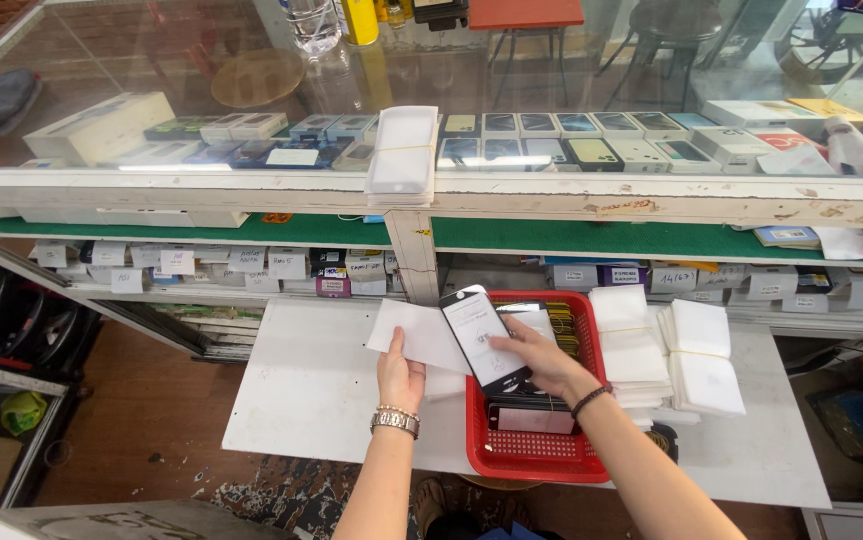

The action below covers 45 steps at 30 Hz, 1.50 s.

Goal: The person repeatedly picks smartphones from a red basket, wraps each one in a white protective sheet, and places the wrapped units into a clear plastic tray. The process is performed one at a time in a consistent sequence.

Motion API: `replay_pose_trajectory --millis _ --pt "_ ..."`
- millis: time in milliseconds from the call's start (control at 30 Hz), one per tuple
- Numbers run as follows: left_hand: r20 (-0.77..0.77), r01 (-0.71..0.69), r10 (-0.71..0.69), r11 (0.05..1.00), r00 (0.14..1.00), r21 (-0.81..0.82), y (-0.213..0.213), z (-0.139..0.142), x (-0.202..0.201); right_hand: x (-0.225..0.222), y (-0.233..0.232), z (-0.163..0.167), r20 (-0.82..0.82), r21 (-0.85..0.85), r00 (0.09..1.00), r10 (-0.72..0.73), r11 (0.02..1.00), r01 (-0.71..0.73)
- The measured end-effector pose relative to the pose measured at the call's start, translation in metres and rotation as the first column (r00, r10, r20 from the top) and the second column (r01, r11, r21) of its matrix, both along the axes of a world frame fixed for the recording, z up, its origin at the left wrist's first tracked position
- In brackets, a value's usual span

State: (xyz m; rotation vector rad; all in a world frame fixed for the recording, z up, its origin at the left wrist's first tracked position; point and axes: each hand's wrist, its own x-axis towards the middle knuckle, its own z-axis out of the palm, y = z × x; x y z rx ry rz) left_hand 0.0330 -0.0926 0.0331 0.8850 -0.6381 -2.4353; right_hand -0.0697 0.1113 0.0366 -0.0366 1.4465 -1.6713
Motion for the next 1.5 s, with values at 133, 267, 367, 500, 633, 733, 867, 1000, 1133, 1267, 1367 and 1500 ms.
replay_pose_trajectory --millis 133,267,367,500,633,733,867,1000,1133,1267,1367,1500 --pt "0.296 0.003 0.209 0.812 0.932 -0.583 -0.003 0.003 0.011 -0.003 -0.010 -0.004 -0.242 0.033 0.968 0.070 0.997 -0.064" --pt "0.433 0.501 0.305 -0.195 0.848 -0.843 -0.020 0.013 0.016 -0.021 -0.011 0.013 -0.467 0.292 0.813 0.348 0.928 -0.229" --pt "0.566 0.566 -0.142 -0.049 0.812 -0.823 -0.028 0.020 0.008 -0.024 -0.014 0.028 -0.492 0.346 0.753 0.437 0.892 -0.291" --pt "0.589 0.767 -0.587 0.089 0.556 -0.635 -0.035 0.030 0.004 -0.026 -0.007 0.039 -0.513 0.327 0.729 0.454 0.888 -0.322" --pt "0.750 0.892 -0.569 -0.060 0.337 -0.447 -0.030 0.029 0.004 -0.024 -0.004 0.033 -0.517 0.275 0.722 0.460 0.888 -0.369" --pt "0.627 0.871 -0.655 0.101 0.422 -0.481 -0.026 0.024 0.002 -0.029 -0.004 0.031 -0.529 0.220 0.762 0.375 0.927 -0.304" --pt "0.561 0.812 -0.611 0.266 0.559 -0.520 -0.027 0.019 0.006 -0.040 0.013 0.039 -0.604 0.170 0.779 0.168 0.982 -0.080" --pt "0.544 0.778 -0.577 0.298 0.609 -0.554 -0.029 0.017 0.010 -0.043 0.026 0.051 -0.770 0.285 0.568 0.290 0.953 -0.101" --pt "0.559 0.748 -0.529 0.256 0.638 -0.612 -0.027 0.018 0.009 -0.038 0.024 0.063 -0.784 0.392 0.478 0.396 0.913 -0.114" --pt "0.600 0.741 -0.465 0.216 0.651 -0.636 -0.029 0.017 0.007 -0.035 0.021 0.074 -0.748 0.496 0.469 0.471 0.865 -0.078" --pt "0.623 0.731 -0.418 0.174 0.661 -0.660 -0.031 0.016 0.007 -0.034 0.020 0.079 -0.772 0.519 0.416 0.480 0.855 -0.024" --pt "0.637 0.726 -0.386 0.144 0.667 -0.673 -0.031 0.015 0.007 -0.033 0.019 0.080 -0.764 0.570 0.353 0.540 0.821 -0.023"
